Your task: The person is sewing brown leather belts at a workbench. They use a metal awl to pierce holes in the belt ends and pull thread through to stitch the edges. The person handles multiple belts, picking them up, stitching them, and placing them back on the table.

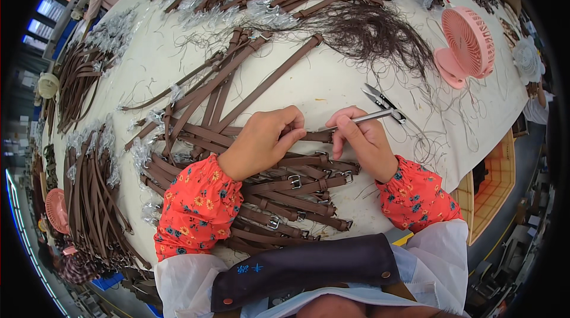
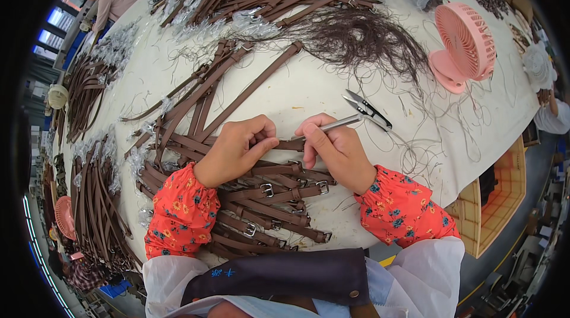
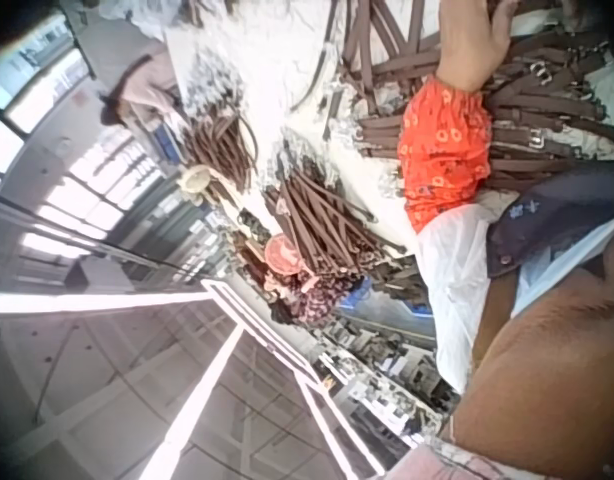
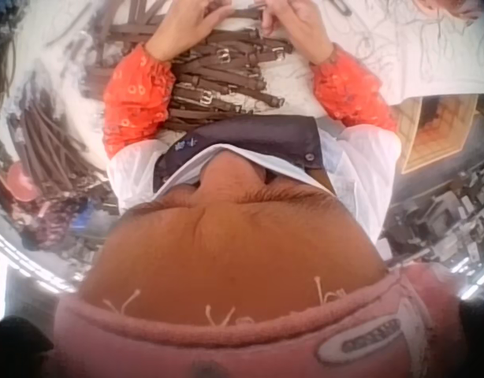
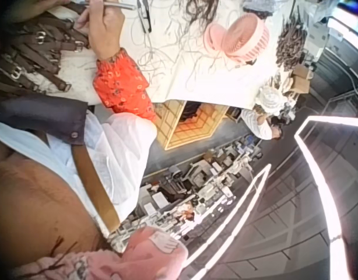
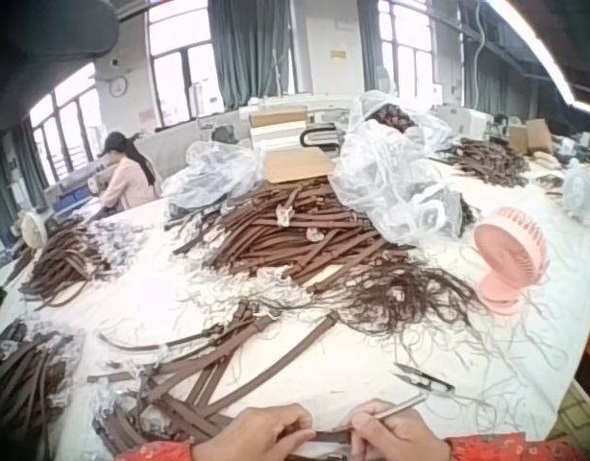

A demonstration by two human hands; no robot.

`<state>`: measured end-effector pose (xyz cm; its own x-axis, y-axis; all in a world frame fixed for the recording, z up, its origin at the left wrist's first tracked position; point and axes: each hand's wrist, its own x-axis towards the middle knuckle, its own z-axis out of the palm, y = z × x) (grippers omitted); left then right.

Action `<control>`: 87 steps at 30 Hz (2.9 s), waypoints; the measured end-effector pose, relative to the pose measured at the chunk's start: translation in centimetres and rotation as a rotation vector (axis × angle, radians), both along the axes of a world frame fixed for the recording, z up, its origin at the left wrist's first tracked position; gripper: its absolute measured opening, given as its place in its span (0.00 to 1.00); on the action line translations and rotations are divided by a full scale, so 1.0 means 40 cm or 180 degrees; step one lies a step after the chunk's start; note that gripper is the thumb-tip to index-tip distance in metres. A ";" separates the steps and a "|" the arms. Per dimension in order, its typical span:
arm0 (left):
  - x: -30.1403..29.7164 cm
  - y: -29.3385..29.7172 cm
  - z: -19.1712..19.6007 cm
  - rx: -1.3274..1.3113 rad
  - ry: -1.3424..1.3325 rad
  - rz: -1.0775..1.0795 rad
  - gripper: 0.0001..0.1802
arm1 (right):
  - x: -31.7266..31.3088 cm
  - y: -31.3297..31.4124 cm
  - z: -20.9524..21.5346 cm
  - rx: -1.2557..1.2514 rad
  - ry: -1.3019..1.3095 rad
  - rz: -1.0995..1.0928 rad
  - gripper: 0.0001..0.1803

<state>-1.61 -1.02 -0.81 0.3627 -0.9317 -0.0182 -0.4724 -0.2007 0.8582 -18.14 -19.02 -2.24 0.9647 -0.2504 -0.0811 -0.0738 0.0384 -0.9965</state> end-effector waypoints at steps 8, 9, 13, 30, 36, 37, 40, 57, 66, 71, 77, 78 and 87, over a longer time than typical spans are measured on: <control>0.001 -0.002 -0.003 -0.0089 -0.0041 0.0307 0.05 | -0.001 -0.001 -0.001 0.0016 -0.0051 -0.0019 0.20; -0.001 -0.004 0.000 -0.0016 0.0007 0.0469 0.05 | -0.001 -0.001 0.000 0.0059 -0.0043 -0.0064 0.20; -0.004 -0.007 -0.004 -0.0494 -0.0967 0.0175 0.07 | -0.002 0.001 -0.005 0.0300 -0.0158 -0.0249 0.19; -0.015 0.001 0.004 -0.0061 -0.0227 0.0045 0.12 | -0.002 0.000 -0.002 0.0374 -0.0256 -0.0339 0.19; -0.031 0.006 -0.012 -0.0184 -0.0644 -0.0141 0.11 | -0.005 -0.003 0.002 0.0262 -0.0083 -0.0273 0.20; -0.034 0.006 -0.016 -0.0214 -0.0751 -0.0141 0.10 | -0.006 -0.004 0.003 0.0318 -0.0066 -0.0211 0.21; -0.038 0.005 -0.022 -0.0273 -0.0929 -0.0150 0.07 | -0.006 -0.001 0.003 0.0221 -0.0052 -0.0099 0.24; -0.049 0.005 -0.018 -0.0175 -0.1759 -0.0299 0.10 | -0.005 0.004 0.004 0.0120 -0.0013 -0.0022 0.24; -0.040 -0.002 -0.023 -0.0268 -0.1547 -0.0206 0.09 | -0.006 0.005 0.005 0.0124 0.0063 0.0069 0.21; -0.037 -0.003 -0.029 -0.0200 -0.1355 -0.0145 0.10 | -0.006 0.006 0.008 0.0145 0.0131 0.0088 0.20; -0.023 0.005 -0.004 -0.0061 -0.0849 -0.0292 0.11 | -0.004 0.005 0.001 0.0073 -0.0008 0.0034 0.20; -0.023 0.005 -0.006 -0.0078 -0.0910 -0.0332 0.11 | -0.005 0.005 0.001 0.0082 0.0012 0.0033 0.20; -0.045 0.002 -0.019 -0.0174 -0.1769 -0.0369 0.08 | -0.005 0.006 0.004 0.0125 0.0075 0.0042 0.20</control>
